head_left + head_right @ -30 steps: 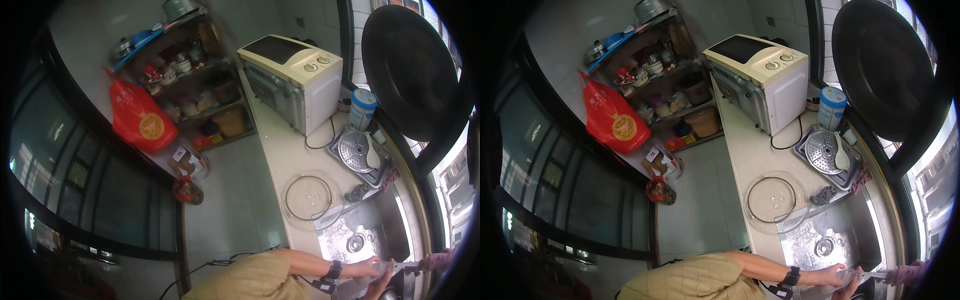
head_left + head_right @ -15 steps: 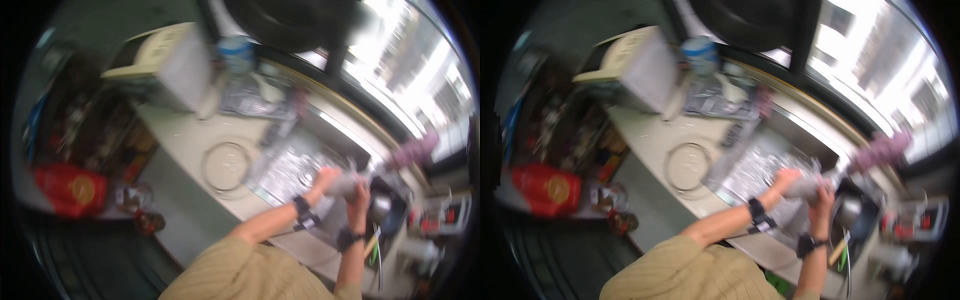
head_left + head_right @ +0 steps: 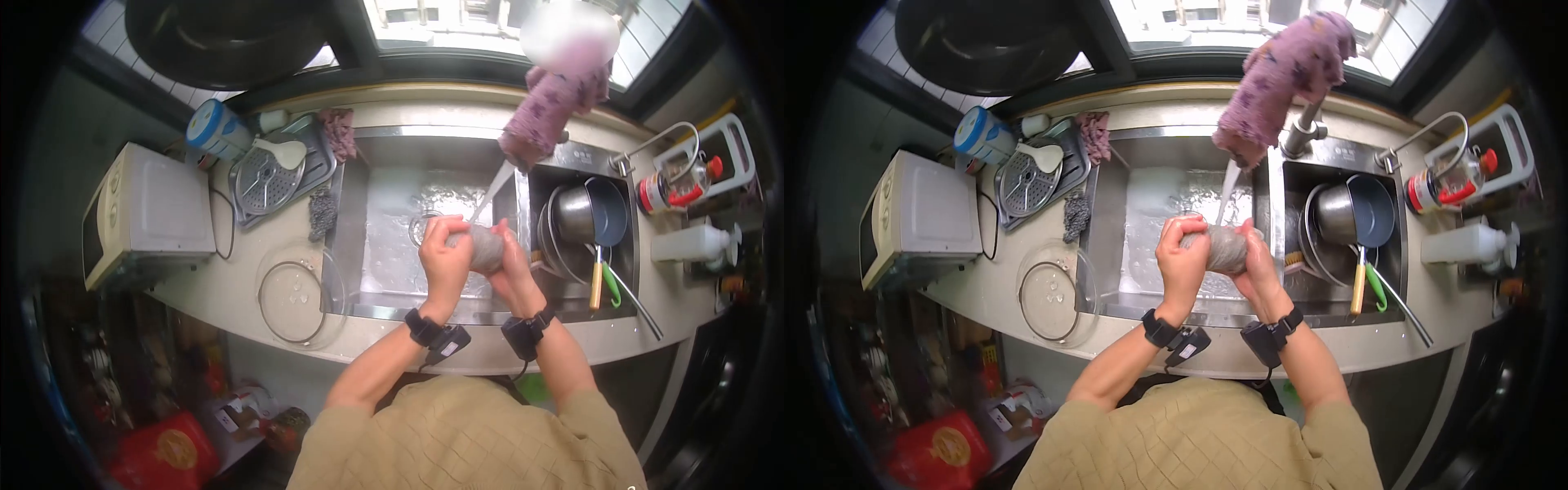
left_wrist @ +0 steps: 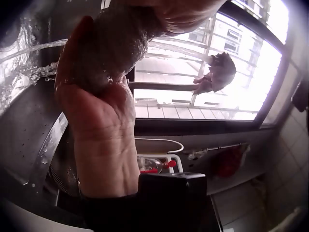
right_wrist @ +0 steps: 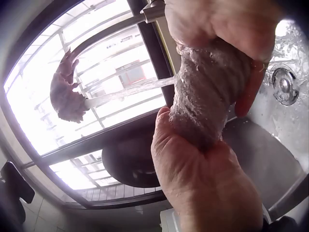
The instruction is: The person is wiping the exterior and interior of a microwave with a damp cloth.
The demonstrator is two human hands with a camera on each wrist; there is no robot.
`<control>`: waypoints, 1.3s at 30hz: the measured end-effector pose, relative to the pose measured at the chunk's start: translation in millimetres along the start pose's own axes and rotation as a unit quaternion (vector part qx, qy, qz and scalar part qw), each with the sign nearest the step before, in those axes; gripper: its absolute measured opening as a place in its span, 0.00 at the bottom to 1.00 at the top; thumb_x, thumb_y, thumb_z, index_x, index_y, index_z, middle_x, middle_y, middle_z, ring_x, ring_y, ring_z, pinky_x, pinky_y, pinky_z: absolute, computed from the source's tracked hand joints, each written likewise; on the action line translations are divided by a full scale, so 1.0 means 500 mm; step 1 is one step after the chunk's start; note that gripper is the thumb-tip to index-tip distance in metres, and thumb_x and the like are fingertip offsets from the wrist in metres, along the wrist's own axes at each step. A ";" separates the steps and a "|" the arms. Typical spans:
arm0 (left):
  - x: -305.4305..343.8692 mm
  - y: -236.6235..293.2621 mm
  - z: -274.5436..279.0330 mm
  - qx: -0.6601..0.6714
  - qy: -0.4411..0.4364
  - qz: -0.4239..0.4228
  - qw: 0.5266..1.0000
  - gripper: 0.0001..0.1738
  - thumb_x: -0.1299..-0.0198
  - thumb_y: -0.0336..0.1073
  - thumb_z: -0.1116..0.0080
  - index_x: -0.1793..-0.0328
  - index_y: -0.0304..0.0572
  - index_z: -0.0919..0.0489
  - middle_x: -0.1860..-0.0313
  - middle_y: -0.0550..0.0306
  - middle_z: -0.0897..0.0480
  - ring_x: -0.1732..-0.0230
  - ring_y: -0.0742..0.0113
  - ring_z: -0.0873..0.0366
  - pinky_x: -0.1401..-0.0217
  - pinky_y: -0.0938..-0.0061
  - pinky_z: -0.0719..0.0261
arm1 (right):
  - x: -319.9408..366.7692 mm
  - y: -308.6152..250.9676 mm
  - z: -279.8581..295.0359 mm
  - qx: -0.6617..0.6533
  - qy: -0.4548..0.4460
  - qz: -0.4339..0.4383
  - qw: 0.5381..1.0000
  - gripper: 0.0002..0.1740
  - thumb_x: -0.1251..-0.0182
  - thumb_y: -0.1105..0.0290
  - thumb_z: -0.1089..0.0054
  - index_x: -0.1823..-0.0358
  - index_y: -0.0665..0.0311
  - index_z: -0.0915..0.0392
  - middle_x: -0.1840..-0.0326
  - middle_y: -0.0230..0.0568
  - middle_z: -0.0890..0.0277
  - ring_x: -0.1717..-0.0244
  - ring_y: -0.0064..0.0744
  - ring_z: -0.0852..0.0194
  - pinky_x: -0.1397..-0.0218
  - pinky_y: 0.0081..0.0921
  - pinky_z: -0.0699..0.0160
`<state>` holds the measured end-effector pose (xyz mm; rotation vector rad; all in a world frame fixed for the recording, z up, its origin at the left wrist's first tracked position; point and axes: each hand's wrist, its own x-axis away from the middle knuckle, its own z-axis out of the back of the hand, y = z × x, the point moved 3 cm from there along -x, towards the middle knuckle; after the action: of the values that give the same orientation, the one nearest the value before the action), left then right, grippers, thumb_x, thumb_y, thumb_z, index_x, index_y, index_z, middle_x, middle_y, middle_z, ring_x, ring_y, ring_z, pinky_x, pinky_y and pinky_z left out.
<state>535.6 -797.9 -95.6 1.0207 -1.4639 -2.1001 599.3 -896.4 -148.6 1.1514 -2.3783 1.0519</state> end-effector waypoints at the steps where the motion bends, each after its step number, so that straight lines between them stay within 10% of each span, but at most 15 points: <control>1: 0.009 0.018 0.003 -0.005 -0.019 -0.023 1.000 0.09 0.61 0.18 0.47 0.72 0.39 0.24 0.67 0.51 0.21 0.59 0.56 0.23 0.54 0.70 0.25 | -0.003 0.002 0.002 0.016 -0.028 -0.040 0.999 0.19 0.29 0.51 0.60 0.65 0.59 0.31 0.65 0.37 0.28 0.63 0.31 0.26 0.59 0.35 0.22; 9: 0.051 0.097 0.018 -0.056 -0.148 -0.371 0.915 0.09 0.75 0.24 0.40 0.81 0.41 0.27 0.72 0.59 0.24 0.61 0.56 0.24 0.60 0.64 0.21 | 0.007 -0.038 -0.054 0.252 -0.136 -0.131 0.949 0.17 0.32 0.56 0.52 0.65 0.65 0.27 0.70 0.33 0.29 0.70 0.22 0.32 0.67 0.23 0.30; 20: 0.083 0.027 -0.013 -0.070 -0.306 -0.528 0.789 0.09 0.73 0.35 0.48 0.81 0.47 0.35 0.77 0.62 0.34 0.68 0.65 0.30 0.64 0.72 0.25 | -0.026 -0.046 -0.066 0.632 -0.154 -0.028 0.759 0.14 0.40 0.61 0.45 0.75 0.65 0.24 0.75 0.31 0.27 0.74 0.18 0.35 0.70 0.19 0.34; 24: 0.035 -0.017 0.006 -0.089 -0.279 -0.458 0.839 0.08 0.67 0.33 0.45 0.77 0.46 0.30 0.72 0.61 0.29 0.63 0.63 0.28 0.60 0.72 0.27 | -0.057 -0.058 -0.036 0.496 -0.123 0.021 0.859 0.12 0.41 0.60 0.42 0.69 0.63 0.25 0.72 0.30 0.27 0.74 0.19 0.33 0.73 0.20 0.32; 26: -0.011 -0.053 0.026 -0.076 -0.109 -0.170 0.976 0.12 0.51 0.36 0.41 0.60 0.44 0.28 0.60 0.55 0.28 0.55 0.60 0.28 0.55 0.71 0.27 | -0.042 -0.071 -0.037 0.348 -0.078 -0.008 0.934 0.13 0.40 0.60 0.41 0.62 0.62 0.27 0.67 0.30 0.27 0.72 0.19 0.32 0.69 0.18 0.29; 27: -0.011 -0.055 0.022 -0.074 -0.108 -0.175 0.976 0.12 0.51 0.36 0.41 0.60 0.44 0.28 0.60 0.55 0.28 0.55 0.60 0.28 0.55 0.71 0.27 | -0.038 -0.079 -0.035 0.321 -0.058 0.000 0.945 0.15 0.41 0.63 0.40 0.57 0.61 0.30 0.63 0.30 0.29 0.68 0.19 0.31 0.62 0.16 0.29; 28: -0.017 -0.073 0.028 0.052 -0.034 0.044 0.997 0.18 0.46 0.41 0.43 0.52 0.44 0.32 0.54 0.52 0.31 0.52 0.59 0.30 0.53 0.70 0.27 | -0.042 -0.075 -0.031 0.322 -0.059 0.006 0.945 0.15 0.41 0.63 0.40 0.57 0.61 0.30 0.63 0.30 0.29 0.68 0.19 0.31 0.62 0.16 0.29; 29: -0.013 -0.094 0.025 0.176 0.038 0.258 0.949 0.24 0.41 0.46 0.45 0.44 0.43 0.36 0.48 0.50 0.34 0.49 0.57 0.32 0.51 0.69 0.27 | -0.051 -0.076 -0.026 0.345 -0.045 0.112 0.931 0.15 0.41 0.65 0.40 0.57 0.61 0.30 0.63 0.31 0.29 0.65 0.18 0.32 0.59 0.16 0.30; 30: -0.014 -0.089 0.019 0.179 0.035 0.251 0.951 0.24 0.41 0.46 0.45 0.44 0.43 0.36 0.48 0.50 0.34 0.49 0.57 0.32 0.51 0.69 0.27 | -0.053 -0.078 -0.026 0.364 -0.030 0.216 0.905 0.14 0.42 0.66 0.39 0.57 0.62 0.30 0.62 0.32 0.29 0.63 0.17 0.32 0.57 0.15 0.31; 32: 0.026 -0.102 -0.021 0.358 -0.008 0.572 0.738 0.32 0.40 0.53 0.47 0.39 0.43 0.44 0.39 0.50 0.42 0.45 0.57 0.36 0.48 0.66 0.26 | -0.042 -0.068 -0.036 0.449 -0.014 0.313 0.837 0.18 0.47 0.69 0.39 0.54 0.65 0.30 0.57 0.37 0.29 0.55 0.24 0.32 0.50 0.22 0.32; 37: -0.001 -0.164 -0.091 0.507 -0.062 0.498 0.701 0.17 0.40 0.50 0.47 0.58 0.45 0.23 0.63 0.57 0.20 0.59 0.66 0.22 0.52 0.67 0.22 | 0.006 -0.049 -0.054 0.603 -0.150 0.412 0.667 0.29 0.54 0.67 0.37 0.46 0.61 0.32 0.51 0.46 0.29 0.48 0.43 0.30 0.46 0.31 0.31; 39: -0.006 -0.145 -0.070 0.480 -0.088 0.497 0.717 0.18 0.40 0.42 0.48 0.48 0.40 0.29 0.58 0.54 0.22 0.57 0.63 0.23 0.53 0.68 0.23 | 0.015 -0.069 -0.055 0.643 -0.198 0.376 0.637 0.30 0.55 0.64 0.38 0.46 0.60 0.32 0.53 0.46 0.27 0.55 0.45 0.27 0.52 0.34 0.28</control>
<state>570.6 -790.4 -168.1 0.0738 -2.4842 -0.5935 619.9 -895.1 -109.0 0.5211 -2.1874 3.4375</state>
